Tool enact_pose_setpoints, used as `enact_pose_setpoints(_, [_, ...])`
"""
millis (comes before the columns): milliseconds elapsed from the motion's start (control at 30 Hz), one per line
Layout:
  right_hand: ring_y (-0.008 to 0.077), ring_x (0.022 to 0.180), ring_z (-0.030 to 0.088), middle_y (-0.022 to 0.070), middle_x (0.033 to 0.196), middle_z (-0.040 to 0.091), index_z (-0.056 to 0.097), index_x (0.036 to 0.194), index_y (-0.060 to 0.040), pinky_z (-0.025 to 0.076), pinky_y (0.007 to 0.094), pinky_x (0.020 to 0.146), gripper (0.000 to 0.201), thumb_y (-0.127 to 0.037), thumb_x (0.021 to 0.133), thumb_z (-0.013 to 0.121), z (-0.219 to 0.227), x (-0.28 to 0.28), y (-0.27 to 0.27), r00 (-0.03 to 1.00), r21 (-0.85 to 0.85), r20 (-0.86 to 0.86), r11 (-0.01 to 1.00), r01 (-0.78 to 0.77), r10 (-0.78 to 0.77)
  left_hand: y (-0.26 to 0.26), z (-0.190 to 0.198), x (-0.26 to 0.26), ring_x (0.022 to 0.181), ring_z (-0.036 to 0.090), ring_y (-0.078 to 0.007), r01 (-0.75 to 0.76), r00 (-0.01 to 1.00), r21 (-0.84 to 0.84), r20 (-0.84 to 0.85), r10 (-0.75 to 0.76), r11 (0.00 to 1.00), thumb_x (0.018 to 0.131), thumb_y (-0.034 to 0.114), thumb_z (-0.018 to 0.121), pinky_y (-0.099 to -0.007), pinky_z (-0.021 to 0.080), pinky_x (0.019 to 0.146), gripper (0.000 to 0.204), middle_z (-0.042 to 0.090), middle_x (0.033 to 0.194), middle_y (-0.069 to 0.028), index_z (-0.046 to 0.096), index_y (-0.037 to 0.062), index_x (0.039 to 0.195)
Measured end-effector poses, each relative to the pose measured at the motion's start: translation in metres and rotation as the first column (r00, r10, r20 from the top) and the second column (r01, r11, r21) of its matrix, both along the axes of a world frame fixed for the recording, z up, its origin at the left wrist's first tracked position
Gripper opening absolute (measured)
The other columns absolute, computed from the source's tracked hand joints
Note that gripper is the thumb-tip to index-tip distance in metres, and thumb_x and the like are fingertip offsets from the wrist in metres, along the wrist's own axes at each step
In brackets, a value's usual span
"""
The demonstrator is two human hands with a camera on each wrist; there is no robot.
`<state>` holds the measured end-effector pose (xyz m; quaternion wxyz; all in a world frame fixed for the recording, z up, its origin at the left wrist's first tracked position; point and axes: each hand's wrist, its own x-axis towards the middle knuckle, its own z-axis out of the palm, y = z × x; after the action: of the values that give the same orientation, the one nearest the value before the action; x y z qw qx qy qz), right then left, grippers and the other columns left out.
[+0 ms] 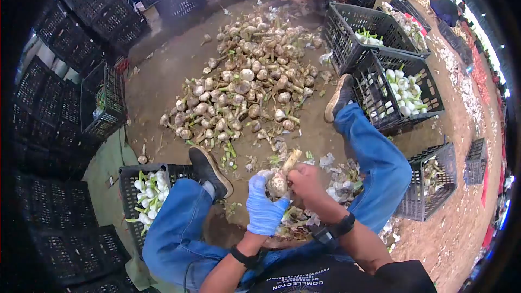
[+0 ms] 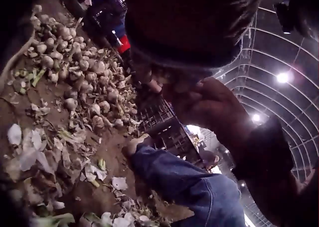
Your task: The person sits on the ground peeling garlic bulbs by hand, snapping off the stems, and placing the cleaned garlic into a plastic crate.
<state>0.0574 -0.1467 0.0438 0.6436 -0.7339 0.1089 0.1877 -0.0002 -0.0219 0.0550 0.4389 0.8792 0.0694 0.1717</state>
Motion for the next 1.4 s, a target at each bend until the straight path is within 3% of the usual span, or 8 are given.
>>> enact_pose_setpoints(233, [0.0042, 0.044, 0.04, -0.0041, 0.059, 0.051, 0.066, 0.092, -0.0031, 0.028, 0.0227, 0.04, 0.019, -0.01, 0.088, 0.049, 0.015, -0.005, -0.011, 0.978, 0.414, -0.194, 0.91, 0.014, 0.074, 0.019, -0.012, 0.012, 0.075, 0.067, -0.0201, -0.389, 0.874, -0.9, -0.295, -0.385, -0.194, 0.092, 0.058, 0.044, -0.0336, 0.054, 0.043, 0.06, 0.069, 0.096, -0.0108, 0.057, 0.0055, 0.117])
enact_pose_setpoints(733, [0.0032, 0.048, 0.042, -0.0039, 0.066, 0.057, 0.066, 0.094, -0.0044, 0.032, 0.0206, 0.043, 0.019, -0.024, 0.094, 0.063, 0.025, -0.009, -0.005, 0.966, 0.446, -0.257, 0.89, 0.098, 0.022, 0.0, -0.002, 0.003, 0.095, 0.059, -0.0136, 0.027, 0.989, -0.513, -0.112, -0.098, 0.858, 0.094, 0.035, 0.056, -0.0283, 0.051, 0.082, 0.057, 0.061, 0.109, -0.0076, 0.041, 0.0022, 0.138])
enact_pose_setpoints(800, [0.0028, 0.048, 0.041, -0.004, 0.065, 0.056, 0.066, 0.094, -0.0044, 0.03, 0.0206, 0.043, 0.019, -0.023, 0.094, 0.062, 0.033, -0.009, -0.008, 0.966, 0.451, -0.249, 0.891, 0.057, 0.064, 0.005, -0.003, 0.004, 0.088, 0.062, -0.0157, -0.029, 0.979, -0.547, -0.186, -0.088, 0.837, 0.092, 0.042, 0.055, -0.0277, 0.053, 0.078, 0.059, 0.063, 0.102, -0.0076, 0.046, 0.0025, 0.135])
enact_pose_setpoints(867, [0.0024, 0.047, 0.039, -0.0041, 0.065, 0.056, 0.066, 0.094, -0.0043, 0.029, 0.0206, 0.043, 0.018, -0.022, 0.095, 0.062, 0.033, -0.011, -0.012, 0.964, 0.452, -0.241, 0.892, 0.013, 0.108, 0.019, -0.014, 0.008, 0.084, 0.065, -0.0198, -0.3, 0.896, -0.903, -0.156, -0.415, -0.308, 0.092, 0.051, 0.05, -0.0306, 0.055, 0.073, 0.062, 0.066, 0.099, -0.0097, 0.051, 0.0025, 0.13])
enact_pose_setpoints(933, [0.0021, 0.045, 0.037, -0.004, 0.064, 0.056, 0.065, 0.094, -0.0042, 0.027, 0.0209, 0.042, 0.016, -0.019, 0.096, 0.059, 0.031, -0.012, -0.01, 0.984, 0.396, 0.036, 0.901, -0.175, 0.175, 0.015, -0.005, 0.013, 0.083, 0.066, -0.0235, -0.425, 0.877, -0.846, -0.298, -0.376, -0.322, 0.091, 0.057, 0.045, -0.0333, 0.055, 0.073, 0.065, 0.068, 0.096, -0.0109, 0.054, 0.0025, 0.126])
enact_pose_setpoints(1133, [0.0024, 0.044, 0.038, -0.0049, 0.063, 0.055, 0.064, 0.09, -0.0062, 0.027, 0.021, 0.04, 0.015, -0.019, 0.096, 0.06, 0.027, -0.014, -0.008, 0.95, 0.54, -0.31, 0.814, 0.216, -0.046, 0.0, 0.013, 0.006, 0.104, 0.059, -0.0192, 0.004, 0.979, -0.51, -0.171, -0.106, 0.86, 0.089, 0.059, 0.05, -0.0331, 0.051, 0.088, 0.073, 0.06, 0.114, -0.0139, 0.049, -0.0006, 0.13])
enact_pose_setpoints(1200, [0.002, 0.045, 0.038, -0.0058, 0.063, 0.054, 0.064, 0.088, -0.0071, 0.027, 0.0208, 0.041, 0.016, -0.021, 0.096, 0.06, 0.025, -0.013, -0.006, 0.978, 0.503, -0.208, 0.854, 0.132, -0.028, -0.005, -0.003, 0.001, 0.086, 0.063, -0.0181, -0.065, 0.994, -0.481, -0.109, 0.014, 0.874, 0.088, 0.059, 0.052, -0.0296, 0.054, 0.072, 0.068, 0.064, 0.101, -0.0127, 0.054, 0.0005, 0.122])
enact_pose_setpoints(1400, [0.0021, 0.044, 0.035, -0.007, 0.06, 0.05, 0.061, 0.083, -0.0081, 0.025, 0.021, 0.042, 0.021, -0.024, 0.096, 0.059, 0.043, -0.014, -0.007, 0.941, 0.597, -0.319, 0.795, 0.106, 0.113, 0.013, 0.006, -0.006, 0.044, 0.05, -0.014, -0.31, 0.848, -0.929, -0.173, -0.501, -0.202, 0.087, 0.067, 0.044, -0.0247, 0.039, 0.038, 0.064, 0.055, 0.06, -0.0042, 0.059, 0.0054, 0.092])
